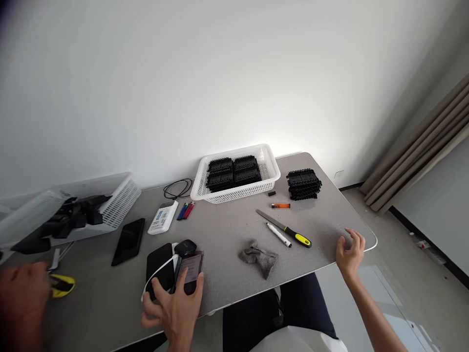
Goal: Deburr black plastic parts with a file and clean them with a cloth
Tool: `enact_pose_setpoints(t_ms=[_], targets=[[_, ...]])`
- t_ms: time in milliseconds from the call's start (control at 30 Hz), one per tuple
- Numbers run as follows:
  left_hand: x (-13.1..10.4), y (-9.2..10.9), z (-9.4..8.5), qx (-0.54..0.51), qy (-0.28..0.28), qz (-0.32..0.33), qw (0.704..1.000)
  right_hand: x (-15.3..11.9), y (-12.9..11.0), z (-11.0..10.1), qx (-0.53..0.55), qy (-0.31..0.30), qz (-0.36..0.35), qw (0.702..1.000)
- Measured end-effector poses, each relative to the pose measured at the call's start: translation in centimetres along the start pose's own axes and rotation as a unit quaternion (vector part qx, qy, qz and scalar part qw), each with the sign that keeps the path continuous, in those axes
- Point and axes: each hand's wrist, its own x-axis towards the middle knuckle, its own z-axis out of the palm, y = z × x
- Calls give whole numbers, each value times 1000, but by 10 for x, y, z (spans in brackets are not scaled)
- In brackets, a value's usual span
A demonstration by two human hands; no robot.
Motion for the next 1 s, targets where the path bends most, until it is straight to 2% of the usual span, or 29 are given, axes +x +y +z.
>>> enact_pose_setpoints(t_ms=[233,467,633,1000], targets=[[-4,2,-2,-4,-2,-25,1000,0,0,1,-4,3,-7,1000],[-4,2,-7,-24,-44,-48,998,0,1,0,-1,-10,-1,1000],[-4,2,-11,-22,-12,-40,999,0,2,0,-1,-8,-6,1000],[-18,2,-14,-32,-18,-38,999,1,2,1,-1,-6,-9,1000]])
